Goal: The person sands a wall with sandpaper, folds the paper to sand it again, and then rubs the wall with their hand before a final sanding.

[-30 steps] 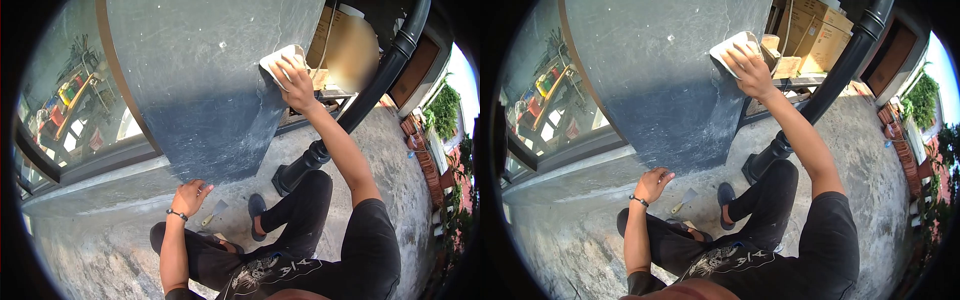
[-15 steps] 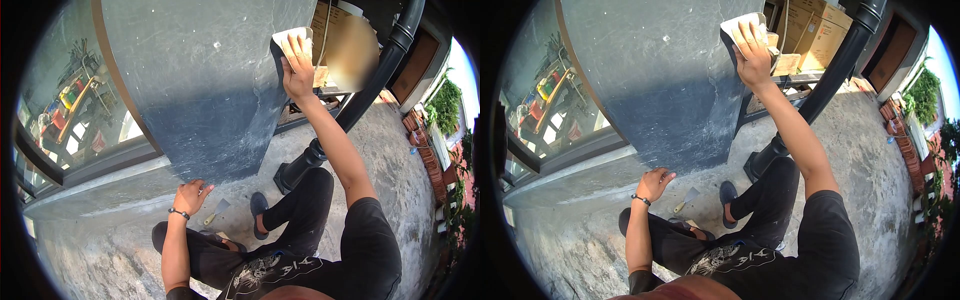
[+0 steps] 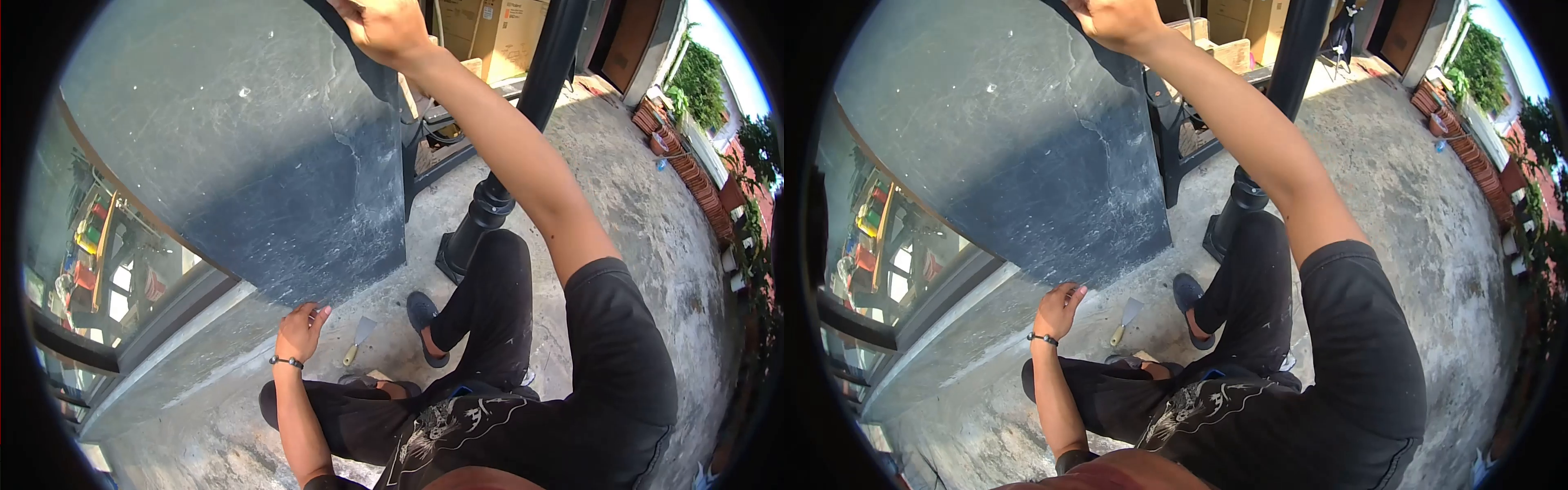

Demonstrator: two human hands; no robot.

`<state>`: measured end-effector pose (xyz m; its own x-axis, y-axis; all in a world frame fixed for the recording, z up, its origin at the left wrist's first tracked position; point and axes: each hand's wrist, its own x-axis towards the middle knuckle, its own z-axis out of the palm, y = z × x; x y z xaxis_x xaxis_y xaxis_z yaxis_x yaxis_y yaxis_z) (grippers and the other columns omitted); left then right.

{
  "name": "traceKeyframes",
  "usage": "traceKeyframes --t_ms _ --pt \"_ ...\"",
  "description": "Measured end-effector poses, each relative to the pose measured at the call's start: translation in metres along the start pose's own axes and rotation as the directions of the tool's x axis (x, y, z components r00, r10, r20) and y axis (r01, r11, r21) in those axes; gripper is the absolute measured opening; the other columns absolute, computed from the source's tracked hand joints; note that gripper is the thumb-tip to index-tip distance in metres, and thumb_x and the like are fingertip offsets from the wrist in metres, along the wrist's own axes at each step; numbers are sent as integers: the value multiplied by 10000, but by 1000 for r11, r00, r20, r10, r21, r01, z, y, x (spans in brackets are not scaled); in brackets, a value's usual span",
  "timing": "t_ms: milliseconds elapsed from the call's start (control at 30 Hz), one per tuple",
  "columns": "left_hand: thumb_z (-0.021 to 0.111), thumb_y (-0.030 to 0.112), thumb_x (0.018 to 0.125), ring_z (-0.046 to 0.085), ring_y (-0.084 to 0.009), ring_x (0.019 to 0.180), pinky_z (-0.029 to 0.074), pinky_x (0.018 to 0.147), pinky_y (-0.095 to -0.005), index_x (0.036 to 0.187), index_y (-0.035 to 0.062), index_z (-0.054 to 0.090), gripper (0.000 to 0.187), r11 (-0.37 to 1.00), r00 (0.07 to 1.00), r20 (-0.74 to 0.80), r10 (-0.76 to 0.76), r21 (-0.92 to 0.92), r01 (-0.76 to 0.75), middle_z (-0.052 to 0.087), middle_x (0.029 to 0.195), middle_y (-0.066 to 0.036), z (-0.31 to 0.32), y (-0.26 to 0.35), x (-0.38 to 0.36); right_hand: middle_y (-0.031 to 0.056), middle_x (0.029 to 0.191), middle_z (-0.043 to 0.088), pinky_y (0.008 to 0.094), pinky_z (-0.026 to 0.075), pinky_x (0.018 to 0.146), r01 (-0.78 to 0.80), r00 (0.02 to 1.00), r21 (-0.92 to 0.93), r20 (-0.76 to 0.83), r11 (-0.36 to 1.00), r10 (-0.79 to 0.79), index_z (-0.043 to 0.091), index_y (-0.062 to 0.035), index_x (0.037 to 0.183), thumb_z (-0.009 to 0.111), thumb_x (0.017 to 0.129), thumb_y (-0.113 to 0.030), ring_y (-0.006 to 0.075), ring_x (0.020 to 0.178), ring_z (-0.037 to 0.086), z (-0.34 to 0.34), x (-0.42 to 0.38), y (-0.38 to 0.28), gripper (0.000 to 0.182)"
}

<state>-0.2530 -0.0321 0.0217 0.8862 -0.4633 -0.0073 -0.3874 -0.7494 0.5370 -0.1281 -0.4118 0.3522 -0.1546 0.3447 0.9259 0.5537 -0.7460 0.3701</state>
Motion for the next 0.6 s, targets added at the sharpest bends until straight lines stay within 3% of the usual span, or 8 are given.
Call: traceKeyframes --t_ms 33,100,133,200,333,400,500,600 --pt "645 484 1059 756 -355 922 577 852 -442 1150 -8 755 512 1000 1000 8 9 13 -9 779 1046 -203 2 -3 1 213 1594 537 551 373 1255 -184 977 23 -102 983 185 615 -152 1525 685 1013 -90 532 1497 432 13 -7 11 521" --pt "619 456 1084 757 -326 926 577 839 -420 1165 -13 747 492 1000 999 43 16 -22 -15 778 1043 -203 6 -2 1 82 1417 696 418 555 1063 -392 880 -148 228 908 417 715 -128 1359 740 973 -253 284 1349 635 18 -38 -39 407" --pt "586 449 1100 757 -312 926 575 845 -414 1169 -15 746 495 998 998 64 5 -65 0 780 1040 -193 6 -3 2 72 1415 695 400 567 1040 -110 980 -59 162 992 119 697 -141 1376 732 975 -283 275 1335 639 21 -65 -78 427" --pt "519 434 1132 757 -284 925 570 856 -403 1177 -19 743 508 986 994 95 -48 -158 63 783 1034 -173 7 -8 2 75 1561 607 408 470 1201 -162 893 378 450 912 -28 606 -129 1519 681 1022 -268 275 1471 539 14 -146 -152 522" --pt "410 397 1155 744 -244 973 544 929 -393 1223 -21 729 530 841 980 189 -63 -519 154 776 1088 -134 20 -22 0 163 1439 679 463 518 1123 -703 628 330 703 630 334 641 -52 1454 539 1119 -283 329 1358 625 -45 -291 -302 420" --pt "388 381 1153 737 -237 1011 529 967 -394 1257 -21 715 528 808 959 274 -74 -548 219 769 1141 -124 25 -11 -6 225 1110 765 528 574 904 -900 154 95 982 426 106 722 -29 1244 556 1104 -311 407 1068 728 -78 -319 -326 356" --pt "417 400 1155 721 -225 1073 519 997 -383 1301 8 695 503 868 951 306 47 -484 113 747 1153 -99 46 9 -3 241 921 746 558 558 795 -898 185 128 978 420 97 751 -19 1114 660 1026 -292 462 882 717 -82 -345 -341 301" --pt "575 314 1123 696 -223 1131 521 1009 -381 1300 26 692 357 828 937 341 74 -544 133 708 1213 -95 60 26 6 239 908 740 533 553 783 -990 119 83 920 112 373 707 10 927 733 960 -290 462 899 717 -76 -338 -332 303"
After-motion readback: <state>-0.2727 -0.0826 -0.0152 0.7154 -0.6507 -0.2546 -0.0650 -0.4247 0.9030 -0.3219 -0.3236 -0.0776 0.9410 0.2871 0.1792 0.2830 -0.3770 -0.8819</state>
